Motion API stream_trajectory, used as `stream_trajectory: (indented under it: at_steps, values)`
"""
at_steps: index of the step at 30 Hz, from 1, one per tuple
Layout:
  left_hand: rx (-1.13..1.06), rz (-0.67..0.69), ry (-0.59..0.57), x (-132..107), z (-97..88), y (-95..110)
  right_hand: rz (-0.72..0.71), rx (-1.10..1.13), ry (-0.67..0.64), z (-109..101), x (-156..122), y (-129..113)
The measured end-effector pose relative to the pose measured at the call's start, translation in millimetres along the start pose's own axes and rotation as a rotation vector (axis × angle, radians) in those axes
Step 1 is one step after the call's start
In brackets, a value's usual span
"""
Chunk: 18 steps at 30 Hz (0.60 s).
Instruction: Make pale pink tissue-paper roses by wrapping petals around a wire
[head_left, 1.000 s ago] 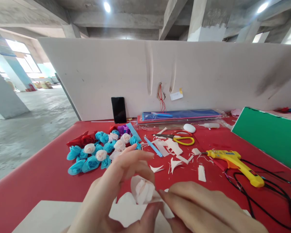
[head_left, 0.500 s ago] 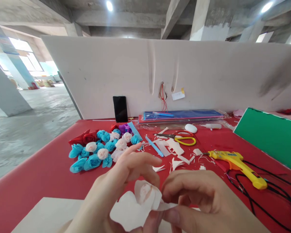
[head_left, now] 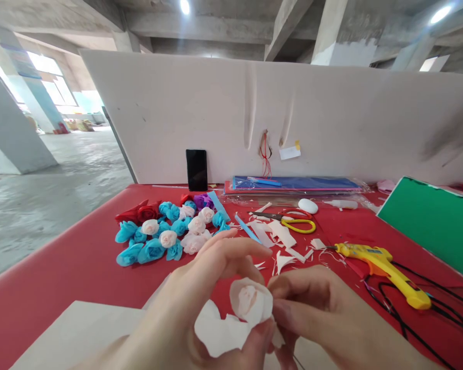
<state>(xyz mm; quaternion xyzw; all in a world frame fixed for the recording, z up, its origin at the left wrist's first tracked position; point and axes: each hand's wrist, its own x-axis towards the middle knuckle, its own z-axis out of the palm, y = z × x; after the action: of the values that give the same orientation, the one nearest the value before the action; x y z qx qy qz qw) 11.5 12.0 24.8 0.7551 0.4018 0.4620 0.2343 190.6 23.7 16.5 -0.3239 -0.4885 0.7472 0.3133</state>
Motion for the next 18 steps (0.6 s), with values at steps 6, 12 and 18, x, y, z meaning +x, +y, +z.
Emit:
stream_trajectory:
  at_steps: [6,12,18]
  values:
    - [-0.014,0.01,0.021,-0.2,0.4,-0.6,0.1,0.087,-0.063,-2.3,4.1,-5.3]
    - [-0.074,0.071,-0.056,3.8,-3.2,-3.4,0.141,0.136,-0.089,-1.5,3.4,-8.1]
    - [-0.02,0.03,-0.084,6.8,-10.3,-2.4,0.174,0.247,-0.199,-5.8,4.2,-5.0]
